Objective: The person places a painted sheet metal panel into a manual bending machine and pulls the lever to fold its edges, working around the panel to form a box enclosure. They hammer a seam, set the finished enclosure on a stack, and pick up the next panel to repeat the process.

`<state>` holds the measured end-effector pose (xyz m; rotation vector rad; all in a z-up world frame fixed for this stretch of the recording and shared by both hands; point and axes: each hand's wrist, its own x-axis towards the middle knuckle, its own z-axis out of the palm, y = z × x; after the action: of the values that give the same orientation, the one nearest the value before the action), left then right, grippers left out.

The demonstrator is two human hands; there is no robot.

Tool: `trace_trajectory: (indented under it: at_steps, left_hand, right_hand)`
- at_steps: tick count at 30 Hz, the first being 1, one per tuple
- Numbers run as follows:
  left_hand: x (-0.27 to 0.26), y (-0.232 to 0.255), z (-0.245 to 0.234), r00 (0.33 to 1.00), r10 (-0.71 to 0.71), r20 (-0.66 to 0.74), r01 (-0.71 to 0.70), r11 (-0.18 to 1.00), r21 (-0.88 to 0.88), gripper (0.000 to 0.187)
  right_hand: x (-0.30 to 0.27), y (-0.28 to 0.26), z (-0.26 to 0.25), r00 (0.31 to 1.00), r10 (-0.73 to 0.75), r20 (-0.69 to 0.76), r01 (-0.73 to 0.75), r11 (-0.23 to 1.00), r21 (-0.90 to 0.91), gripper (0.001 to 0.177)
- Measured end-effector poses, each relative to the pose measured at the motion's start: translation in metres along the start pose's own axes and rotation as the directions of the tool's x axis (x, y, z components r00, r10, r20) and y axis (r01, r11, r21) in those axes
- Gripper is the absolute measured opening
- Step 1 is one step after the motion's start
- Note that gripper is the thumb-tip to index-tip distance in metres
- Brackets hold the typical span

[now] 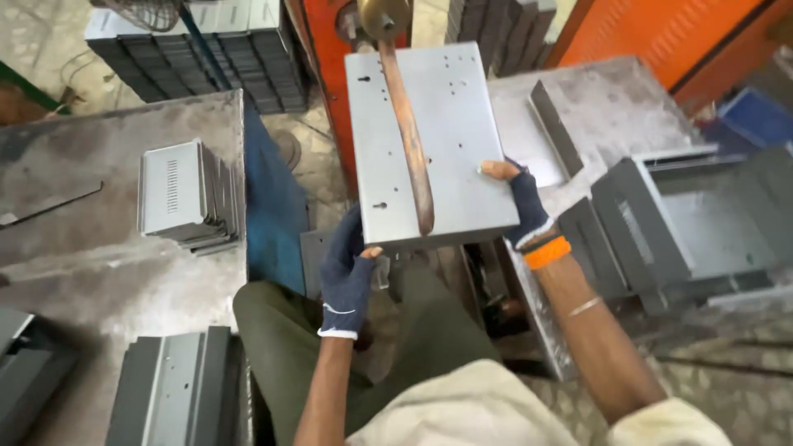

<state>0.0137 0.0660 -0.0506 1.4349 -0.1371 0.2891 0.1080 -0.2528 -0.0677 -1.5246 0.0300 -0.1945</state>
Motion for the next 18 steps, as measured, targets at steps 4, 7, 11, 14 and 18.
trace_trajectory:
  at_steps: [4, 7, 11, 14, 18]
  left_hand:
    - [-0.010, 0.024, 0.004, 1.000, -0.024, -0.010, 0.024, 0.999, 0.029, 0.057]
    - [0.001, -0.024, -0.028, 0.999, 0.022, -0.043, -0.021, 1.000, 0.006, 0.055]
    - [-0.002, 0.003, -0.029, 0.998, 0.008, -0.060, 0.001, 0.989, 0.151, 0.058]
    - [0.002, -0.003, -0.032, 0.992, 0.075, -0.102, -0.055, 0.982, 0.182, 0.048]
    - [0.009, 0.005, -0.049, 0.977, 0.024, -0.211, 0.018, 0.981, 0.196, 0.044]
  right_hand:
    - [-0.006, -0.011, 0.012, 0.916, 0.396, -0.070, -0.344, 0.862, 0.371, 0.039]
    - [-0.041, -0.066, 0.068, 0.884, 0.454, -0.115, -0.376, 0.835, 0.401, 0.036]
    - [-0.030, -0.043, 0.059, 0.908, 0.414, -0.063, -0.357, 0.843, 0.402, 0.042]
    - [-0.034, -0.051, 0.071, 0.885, 0.465, -0.006, -0.399, 0.766, 0.504, 0.047]
    - [-0.042, -0.046, 0.097, 0.893, 0.449, -0.033, -0.362, 0.760, 0.540, 0.043]
